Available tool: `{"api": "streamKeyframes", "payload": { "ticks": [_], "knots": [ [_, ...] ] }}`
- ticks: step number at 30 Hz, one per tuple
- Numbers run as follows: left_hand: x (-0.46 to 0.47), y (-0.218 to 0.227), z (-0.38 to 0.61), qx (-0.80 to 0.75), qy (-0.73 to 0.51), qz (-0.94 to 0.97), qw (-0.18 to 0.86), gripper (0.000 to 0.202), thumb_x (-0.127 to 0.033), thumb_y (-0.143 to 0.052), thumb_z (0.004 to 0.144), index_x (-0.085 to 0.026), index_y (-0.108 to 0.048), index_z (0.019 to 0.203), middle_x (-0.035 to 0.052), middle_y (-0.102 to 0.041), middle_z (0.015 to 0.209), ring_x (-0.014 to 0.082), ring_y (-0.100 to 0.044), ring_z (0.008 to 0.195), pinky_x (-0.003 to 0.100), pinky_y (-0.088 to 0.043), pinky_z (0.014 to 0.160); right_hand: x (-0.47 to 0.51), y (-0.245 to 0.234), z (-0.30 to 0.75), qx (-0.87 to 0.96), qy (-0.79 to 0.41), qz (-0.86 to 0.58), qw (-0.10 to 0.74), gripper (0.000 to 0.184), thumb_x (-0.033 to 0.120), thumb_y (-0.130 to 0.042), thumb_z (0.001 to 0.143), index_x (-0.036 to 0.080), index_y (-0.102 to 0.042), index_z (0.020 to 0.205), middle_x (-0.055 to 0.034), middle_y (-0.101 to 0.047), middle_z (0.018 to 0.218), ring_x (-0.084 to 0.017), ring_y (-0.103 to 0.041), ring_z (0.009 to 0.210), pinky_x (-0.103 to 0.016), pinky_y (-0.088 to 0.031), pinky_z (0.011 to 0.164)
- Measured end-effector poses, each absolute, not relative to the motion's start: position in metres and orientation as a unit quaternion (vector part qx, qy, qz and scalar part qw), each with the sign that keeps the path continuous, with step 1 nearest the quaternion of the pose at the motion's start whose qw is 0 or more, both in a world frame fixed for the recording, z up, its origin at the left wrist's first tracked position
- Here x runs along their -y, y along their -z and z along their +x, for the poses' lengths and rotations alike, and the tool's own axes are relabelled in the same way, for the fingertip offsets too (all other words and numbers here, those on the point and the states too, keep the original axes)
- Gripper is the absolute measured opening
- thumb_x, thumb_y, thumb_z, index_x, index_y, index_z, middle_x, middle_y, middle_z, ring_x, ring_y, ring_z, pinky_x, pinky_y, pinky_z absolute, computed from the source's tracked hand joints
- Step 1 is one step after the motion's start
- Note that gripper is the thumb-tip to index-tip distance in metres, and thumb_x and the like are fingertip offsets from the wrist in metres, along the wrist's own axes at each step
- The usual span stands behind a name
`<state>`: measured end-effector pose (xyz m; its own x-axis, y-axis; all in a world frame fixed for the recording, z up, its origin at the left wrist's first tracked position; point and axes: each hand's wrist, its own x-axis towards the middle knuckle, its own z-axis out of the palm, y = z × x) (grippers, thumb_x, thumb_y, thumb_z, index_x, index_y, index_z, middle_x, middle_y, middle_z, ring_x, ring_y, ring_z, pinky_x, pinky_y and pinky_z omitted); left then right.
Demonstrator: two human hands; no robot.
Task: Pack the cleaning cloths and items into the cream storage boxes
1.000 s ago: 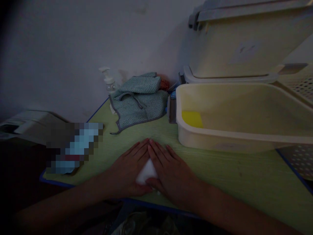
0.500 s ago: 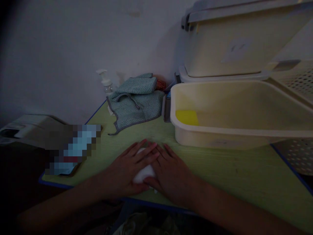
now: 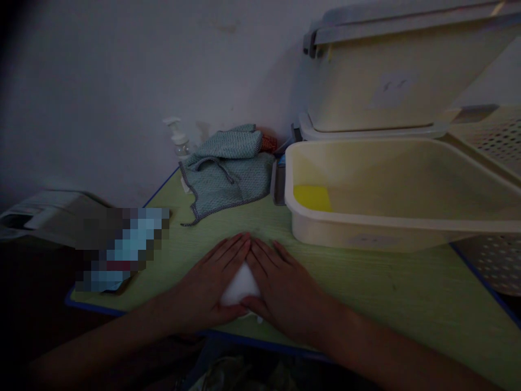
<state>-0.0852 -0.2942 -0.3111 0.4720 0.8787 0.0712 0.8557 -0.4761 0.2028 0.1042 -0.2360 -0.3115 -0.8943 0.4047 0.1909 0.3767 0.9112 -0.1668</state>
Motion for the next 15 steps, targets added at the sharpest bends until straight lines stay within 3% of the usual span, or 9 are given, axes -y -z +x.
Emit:
{"api": "streamKeyframes", "payload": {
  "ticks": [5, 9, 12, 15],
  "knots": [
    [0.294, 0.307, -0.105, -0.448, -0.047, 0.889, 0.085, 0.082, -0.051, -0.044, 0.085, -0.015, 0.001, 0.144, 0.0117, -0.008, 0.152, 0.0227, -0.004, 0.141, 0.043, -0.014, 0.113, 0.225, 0.303, 0.111, 0.983, -0.076, -0.161, 0.053, 0.062, 0.040, -0.051, 0.085, 0.005, -0.039, 0.134, -0.0192, -0.040, 0.137, -0.027, -0.039, 0.127, -0.047, -0.035, 0.104],
    [0.295, 0.305, -0.117, -0.412, -0.031, 0.906, 0.096, 0.080, -0.047, -0.041, 0.089, -0.020, 0.011, 0.143, 0.0081, -0.008, 0.152, 0.0201, -0.004, 0.141, 0.042, -0.011, 0.114, 0.213, 0.296, 0.116, 0.992, -0.061, -0.108, 0.037, 0.058, 0.036, -0.052, 0.086, 0.011, -0.037, 0.137, -0.0157, -0.038, 0.140, -0.025, -0.041, 0.126, -0.041, -0.036, 0.105],
    [0.297, 0.305, -0.121, -0.398, -0.042, 0.911, 0.097, 0.075, -0.043, -0.041, 0.090, -0.018, 0.003, 0.144, 0.0091, -0.013, 0.151, 0.0192, -0.010, 0.140, 0.041, -0.016, 0.114, 0.208, 0.290, 0.119, 0.995, -0.057, -0.068, 0.050, 0.050, 0.029, -0.051, 0.088, 0.014, -0.042, 0.134, -0.0105, -0.044, 0.137, -0.021, -0.045, 0.123, -0.037, -0.035, 0.106],
    [0.301, 0.306, -0.123, -0.373, -0.086, 0.921, 0.077, 0.059, -0.035, -0.042, 0.091, -0.015, -0.019, 0.142, 0.0109, -0.026, 0.148, 0.0179, -0.019, 0.138, 0.038, -0.022, 0.113, 0.207, 0.286, 0.121, 0.994, -0.060, -0.056, 0.073, 0.041, 0.023, -0.051, 0.087, 0.013, -0.050, 0.127, -0.0076, -0.054, 0.128, -0.018, -0.053, 0.115, -0.033, -0.039, 0.103]
  ]
}}
